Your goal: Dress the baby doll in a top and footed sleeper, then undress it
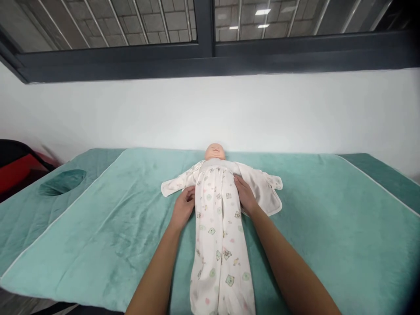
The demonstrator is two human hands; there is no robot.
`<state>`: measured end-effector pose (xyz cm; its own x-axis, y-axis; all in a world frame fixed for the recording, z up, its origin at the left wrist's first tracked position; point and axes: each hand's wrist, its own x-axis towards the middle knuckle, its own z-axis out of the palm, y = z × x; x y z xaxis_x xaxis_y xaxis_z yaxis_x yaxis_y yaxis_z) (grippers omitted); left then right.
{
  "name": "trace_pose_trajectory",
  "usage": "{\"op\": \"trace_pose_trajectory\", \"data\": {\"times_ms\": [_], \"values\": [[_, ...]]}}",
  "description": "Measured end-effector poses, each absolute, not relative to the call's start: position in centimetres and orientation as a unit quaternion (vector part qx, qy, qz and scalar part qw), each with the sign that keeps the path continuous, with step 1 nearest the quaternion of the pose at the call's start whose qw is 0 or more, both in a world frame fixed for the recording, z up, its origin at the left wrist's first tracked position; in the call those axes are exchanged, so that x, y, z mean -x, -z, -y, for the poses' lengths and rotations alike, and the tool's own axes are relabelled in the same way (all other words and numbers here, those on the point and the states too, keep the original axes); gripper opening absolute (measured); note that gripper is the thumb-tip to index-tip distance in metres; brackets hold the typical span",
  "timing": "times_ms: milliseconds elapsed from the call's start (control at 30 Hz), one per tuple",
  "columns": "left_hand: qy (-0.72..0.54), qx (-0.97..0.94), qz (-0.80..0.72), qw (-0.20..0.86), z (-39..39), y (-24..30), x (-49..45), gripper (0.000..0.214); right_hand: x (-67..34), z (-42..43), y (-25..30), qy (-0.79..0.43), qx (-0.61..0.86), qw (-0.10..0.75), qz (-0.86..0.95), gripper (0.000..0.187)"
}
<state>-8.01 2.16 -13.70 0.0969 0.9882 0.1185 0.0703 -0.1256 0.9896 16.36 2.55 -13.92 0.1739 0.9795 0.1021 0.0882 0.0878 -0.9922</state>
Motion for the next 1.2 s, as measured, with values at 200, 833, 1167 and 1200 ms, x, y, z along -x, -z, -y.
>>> {"op": "trace_pose_trajectory", "data": {"times_ms": [200, 833, 1167, 1200], "values": [[-0.437, -0.657, -0.543, 0.288, -1.7, 13.8, 7.7, 0.034, -17.0, -1.9, 13.4, -0.330, 0.546, 0.513, 0.575, 0.043], [-0.278, -0.823, -0.493, 0.036, 1.9, 14.1, 8.1, 0.028, -17.6, 2.0, 13.5, -0.160, 0.525, 0.343, 0.763, 0.017], [-0.298, -0.834, -0.464, 0.027, 2.0, 14.8, 7.9, 0.027, -14.9, 3.8, 14.1, -0.157, 0.616, 0.377, 0.674, 0.024], [-0.294, -0.837, -0.462, 0.016, 2.1, 14.7, 7.9, 0.027, -14.9, 3.6, 14.2, -0.158, 0.621, 0.381, 0.666, 0.023]]}}
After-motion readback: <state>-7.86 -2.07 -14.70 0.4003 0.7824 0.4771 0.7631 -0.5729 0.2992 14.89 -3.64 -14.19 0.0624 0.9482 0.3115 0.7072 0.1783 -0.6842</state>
